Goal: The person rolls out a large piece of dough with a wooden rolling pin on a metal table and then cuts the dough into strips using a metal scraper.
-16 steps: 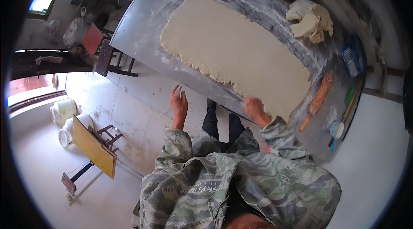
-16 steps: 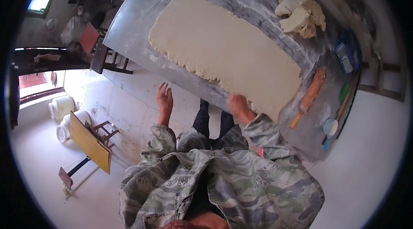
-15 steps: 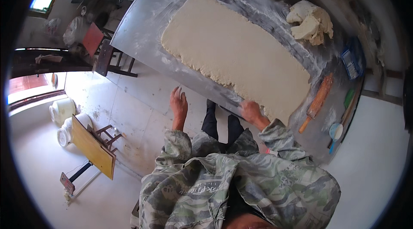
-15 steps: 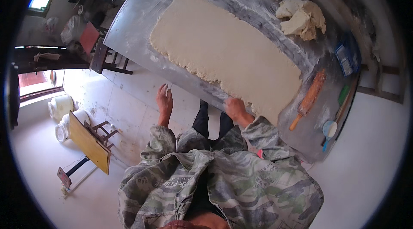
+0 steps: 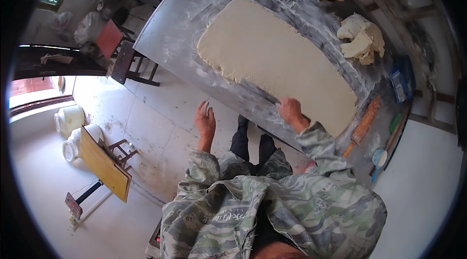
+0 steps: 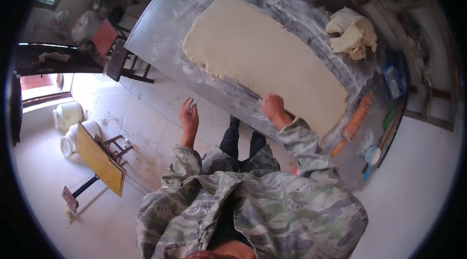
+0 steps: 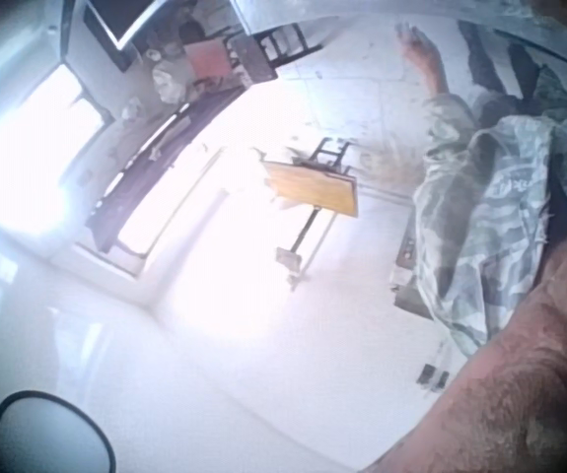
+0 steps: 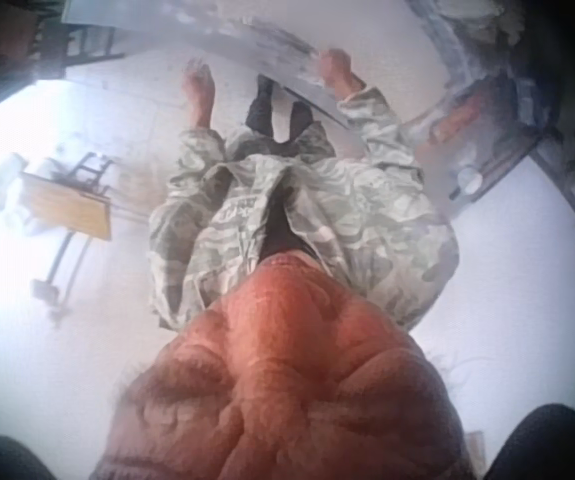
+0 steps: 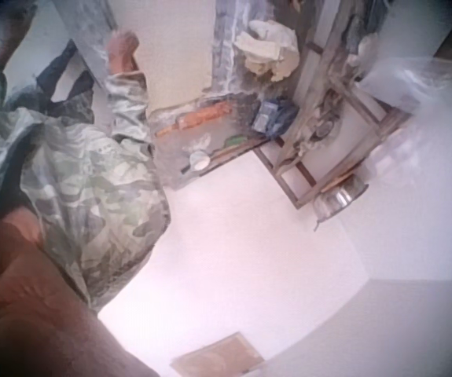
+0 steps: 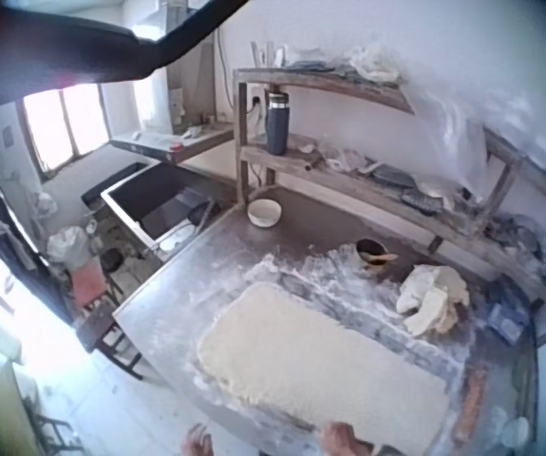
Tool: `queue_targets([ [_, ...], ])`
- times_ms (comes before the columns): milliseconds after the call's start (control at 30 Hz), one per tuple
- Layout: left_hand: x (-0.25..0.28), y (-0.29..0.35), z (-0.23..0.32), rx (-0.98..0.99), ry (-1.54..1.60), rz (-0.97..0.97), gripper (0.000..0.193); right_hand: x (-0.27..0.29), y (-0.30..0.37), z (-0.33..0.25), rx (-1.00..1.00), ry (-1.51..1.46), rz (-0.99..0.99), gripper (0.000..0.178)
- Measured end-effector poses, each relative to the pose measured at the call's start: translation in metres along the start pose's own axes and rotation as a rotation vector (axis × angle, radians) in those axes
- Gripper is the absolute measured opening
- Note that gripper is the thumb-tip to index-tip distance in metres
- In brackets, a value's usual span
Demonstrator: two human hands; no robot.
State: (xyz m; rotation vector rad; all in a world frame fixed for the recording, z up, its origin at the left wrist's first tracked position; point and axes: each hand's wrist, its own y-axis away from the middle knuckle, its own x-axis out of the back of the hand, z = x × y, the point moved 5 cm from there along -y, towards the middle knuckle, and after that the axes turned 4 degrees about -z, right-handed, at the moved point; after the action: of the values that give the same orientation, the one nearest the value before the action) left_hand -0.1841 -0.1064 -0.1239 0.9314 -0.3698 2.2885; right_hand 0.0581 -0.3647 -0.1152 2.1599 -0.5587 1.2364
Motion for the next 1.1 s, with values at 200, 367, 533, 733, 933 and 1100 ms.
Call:
queue_targets([
  [200, 0.003, -0.004, -0.004, 0.014, 0.018, -0.006, 0.025, -0.024, -0.020, -0.016, 0.005, 0.143, -0.209, 0.020],
  [367, 0.011, -0.005, -0.015, 0.050, 0.092, 0.042, 0.027, -0.015, -0.036, -0.041, 0.085, -0.066, -0.038, 0.027],
  [533, 0.008, -0.008, -0.018, 0.054, 0.022, 0.013, 0.026, -0.018, -0.074, -0.041, -0.023, 0.068, -0.082, 0.025],
  [733, 0.009, -0.007, -0.021, 0.060, 0.013, 0.020, 0.027, -0.025, -0.080, -0.068, 0.095, -0.079, -0.099, 0.028],
  [933, -0.014, -0.031, -0.007, 0.116, -0.040, -0.008, 0.028, 0.001, -0.100, -0.061, -0.032, -0.133, -0.046, 0.031],
  [1100, -0.047, -0.062, -0.002, 0.118, -0.267, -0.042, 0.017, -0.015, -0.057, -0.060, -0.037, -0.193, -0.006, 0.031],
])
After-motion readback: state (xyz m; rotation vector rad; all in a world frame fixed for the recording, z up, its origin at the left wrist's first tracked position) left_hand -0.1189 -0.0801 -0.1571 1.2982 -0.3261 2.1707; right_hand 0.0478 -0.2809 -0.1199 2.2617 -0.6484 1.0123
